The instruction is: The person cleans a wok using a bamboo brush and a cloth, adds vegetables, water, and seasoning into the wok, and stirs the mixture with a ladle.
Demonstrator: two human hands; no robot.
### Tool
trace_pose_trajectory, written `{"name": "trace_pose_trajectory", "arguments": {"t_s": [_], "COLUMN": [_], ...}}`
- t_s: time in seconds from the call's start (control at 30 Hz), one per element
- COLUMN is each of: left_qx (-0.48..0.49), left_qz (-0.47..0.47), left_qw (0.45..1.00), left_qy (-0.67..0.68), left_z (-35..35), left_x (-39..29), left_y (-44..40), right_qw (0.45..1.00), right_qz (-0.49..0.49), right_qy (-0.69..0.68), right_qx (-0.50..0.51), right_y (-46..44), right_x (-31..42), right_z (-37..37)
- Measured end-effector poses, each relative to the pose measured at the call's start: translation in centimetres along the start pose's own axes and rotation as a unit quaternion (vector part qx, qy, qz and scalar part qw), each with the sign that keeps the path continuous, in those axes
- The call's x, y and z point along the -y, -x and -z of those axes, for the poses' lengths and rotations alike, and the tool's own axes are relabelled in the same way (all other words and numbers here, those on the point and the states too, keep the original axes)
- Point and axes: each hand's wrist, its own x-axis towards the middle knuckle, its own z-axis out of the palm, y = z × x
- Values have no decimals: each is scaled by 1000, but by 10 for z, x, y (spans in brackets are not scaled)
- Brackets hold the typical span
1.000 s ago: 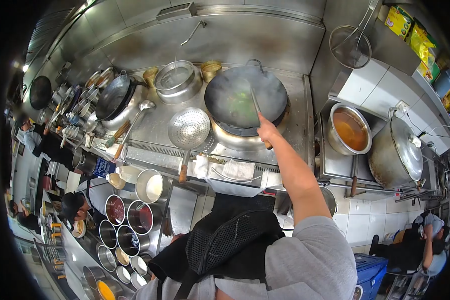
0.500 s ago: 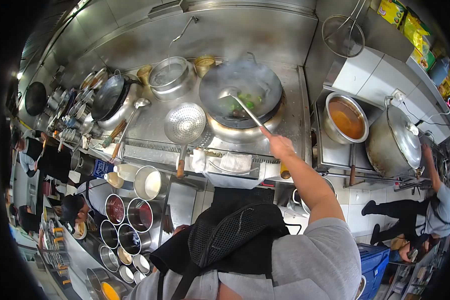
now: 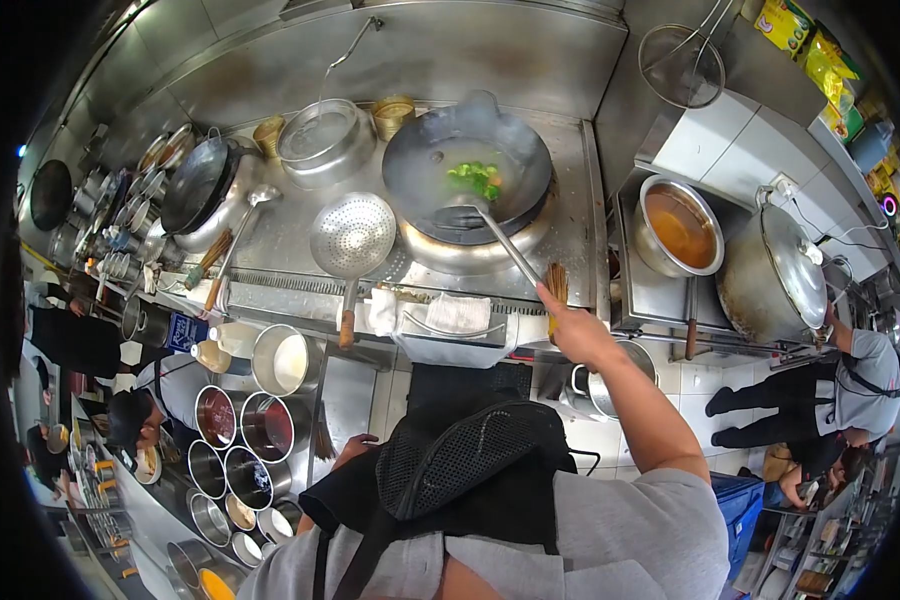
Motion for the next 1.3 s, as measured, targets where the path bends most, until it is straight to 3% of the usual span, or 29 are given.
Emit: {"name": "trace_pose_trajectory", "arguments": {"t_s": [0.03,0.23,0.33,0.47,0.67,0.73,0.77,0.83,0.87,0.93,1.1,1.17,1.2,1.27,1.3], "left_qx": [11,16,-21,2,-75,-75,-78,-86,-89,-94,-105,-108,-109,-111,-111], "left_qz": [-1,-55,-16,-59,-35,-60,-67,-72,-72,-73,-74,-75,-77,-80,-81], "left_qw": [1000,998,1000,998,997,994,992,990,989,989,987,986,986,986,985], "left_qy": [16,-26,-4,29,-14,-58,-70,-84,-88,-91,-97,-98,-99,-100,-102], "left_z": [0,4,7,19,8,15,18,21,22,22,26,26,27,28,28], "left_x": [5,-24,-24,7,13,56,73,97,104,115,124,124,123,120,119], "left_y": [-7,9,12,3,45,22,13,4,3,3,11,14,13,12,11], "right_qw": [999,997,993,993,994,983,983,947,948,919,896,838,838,741,743], "right_qz": [18,-36,-44,-50,-54,7,8,-13,-13,5,-14,-7,-5,-5,-4], "right_qy": [22,62,86,80,45,-14,-14,-298,-298,-334,-383,-517,-516,-670,-668], "right_qx": [-38,-31,-64,-74,-85,-184,-184,-115,-113,-209,-225,-176,-175,-45,-45], "right_y": [-23,-80,-104,-138,-177,-198,-196,-188,-194,-212,-241,-247,-238,-222,-224], "right_x": [-14,10,17,18,9,-5,-2,7,7,2,8,12,18,22,19], "right_z": [-22,-18,-19,-19,-21,-30,-26,-15,-15,-20,-8,-12,-9,-7,-9]}}
